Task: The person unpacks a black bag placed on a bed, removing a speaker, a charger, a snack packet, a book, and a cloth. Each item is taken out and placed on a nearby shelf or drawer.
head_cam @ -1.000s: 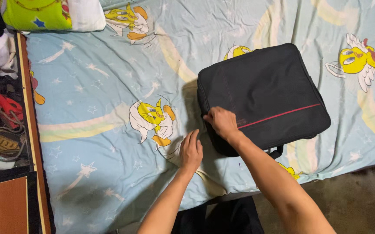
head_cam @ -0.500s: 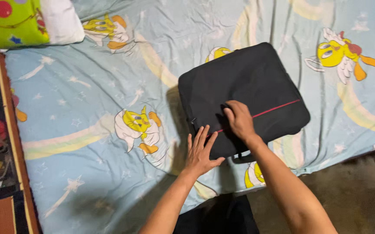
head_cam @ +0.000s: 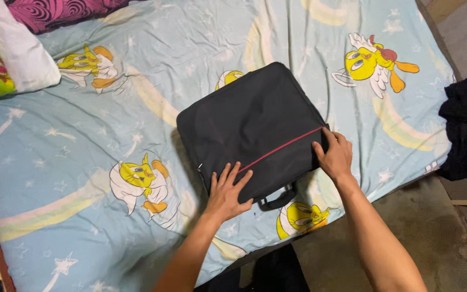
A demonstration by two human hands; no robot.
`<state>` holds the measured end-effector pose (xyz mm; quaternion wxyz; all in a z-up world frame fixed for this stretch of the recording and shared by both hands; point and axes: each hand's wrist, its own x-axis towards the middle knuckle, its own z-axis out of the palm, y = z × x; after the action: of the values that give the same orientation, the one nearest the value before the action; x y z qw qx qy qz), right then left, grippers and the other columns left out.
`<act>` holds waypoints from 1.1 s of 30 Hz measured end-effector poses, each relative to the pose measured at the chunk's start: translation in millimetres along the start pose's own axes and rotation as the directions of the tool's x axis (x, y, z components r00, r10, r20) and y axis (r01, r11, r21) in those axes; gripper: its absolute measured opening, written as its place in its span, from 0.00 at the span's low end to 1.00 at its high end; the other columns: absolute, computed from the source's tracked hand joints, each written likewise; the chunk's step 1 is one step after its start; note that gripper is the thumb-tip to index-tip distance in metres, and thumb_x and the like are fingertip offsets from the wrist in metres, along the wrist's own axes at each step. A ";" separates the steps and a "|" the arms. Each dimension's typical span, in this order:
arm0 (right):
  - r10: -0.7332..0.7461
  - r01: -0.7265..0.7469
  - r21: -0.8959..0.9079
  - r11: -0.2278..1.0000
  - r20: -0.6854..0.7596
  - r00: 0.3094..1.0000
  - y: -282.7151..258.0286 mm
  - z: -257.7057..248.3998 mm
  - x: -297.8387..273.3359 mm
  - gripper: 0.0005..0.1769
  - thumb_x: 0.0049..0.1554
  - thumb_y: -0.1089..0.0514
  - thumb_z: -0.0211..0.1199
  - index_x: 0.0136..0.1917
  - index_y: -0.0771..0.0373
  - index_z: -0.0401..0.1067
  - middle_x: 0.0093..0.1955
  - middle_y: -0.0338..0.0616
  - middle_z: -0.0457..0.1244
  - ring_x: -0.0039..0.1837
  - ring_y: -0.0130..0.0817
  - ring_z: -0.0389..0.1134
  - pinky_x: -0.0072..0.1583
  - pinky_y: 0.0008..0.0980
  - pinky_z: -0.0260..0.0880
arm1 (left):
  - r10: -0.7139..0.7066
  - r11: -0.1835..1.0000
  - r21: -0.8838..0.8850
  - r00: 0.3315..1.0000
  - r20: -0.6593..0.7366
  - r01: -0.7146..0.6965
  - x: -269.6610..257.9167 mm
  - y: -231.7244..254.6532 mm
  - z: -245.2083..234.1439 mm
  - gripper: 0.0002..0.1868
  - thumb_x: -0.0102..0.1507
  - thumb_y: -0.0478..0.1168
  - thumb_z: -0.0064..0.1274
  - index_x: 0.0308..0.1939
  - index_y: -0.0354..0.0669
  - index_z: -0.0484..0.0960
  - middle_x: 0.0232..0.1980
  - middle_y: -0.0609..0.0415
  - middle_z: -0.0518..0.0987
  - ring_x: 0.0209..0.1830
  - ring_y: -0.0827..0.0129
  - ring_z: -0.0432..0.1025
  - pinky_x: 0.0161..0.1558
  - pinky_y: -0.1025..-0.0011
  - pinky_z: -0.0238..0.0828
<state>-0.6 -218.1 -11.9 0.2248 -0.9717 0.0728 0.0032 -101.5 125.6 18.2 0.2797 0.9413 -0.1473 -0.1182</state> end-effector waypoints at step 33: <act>-0.107 0.029 0.189 0.981 0.414 0.904 -38.0 -8.8 151.7 0.35 0.51 0.30 0.69 0.51 0.64 0.81 0.40 0.52 0.72 0.44 0.46 0.74 0.49 0.42 0.71 | -0.232 0.649 -0.644 0.911 0.341 0.406 90.9 -126.5 -27.7 0.23 0.65 0.52 0.55 0.48 0.32 0.86 0.46 0.52 0.86 0.47 0.68 0.76 0.54 0.69 0.68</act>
<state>154.8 -209.4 6.7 0.3214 -0.9257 -0.0116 0.1990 18.1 209.3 -42.9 0.5717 0.7541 0.0468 -0.3199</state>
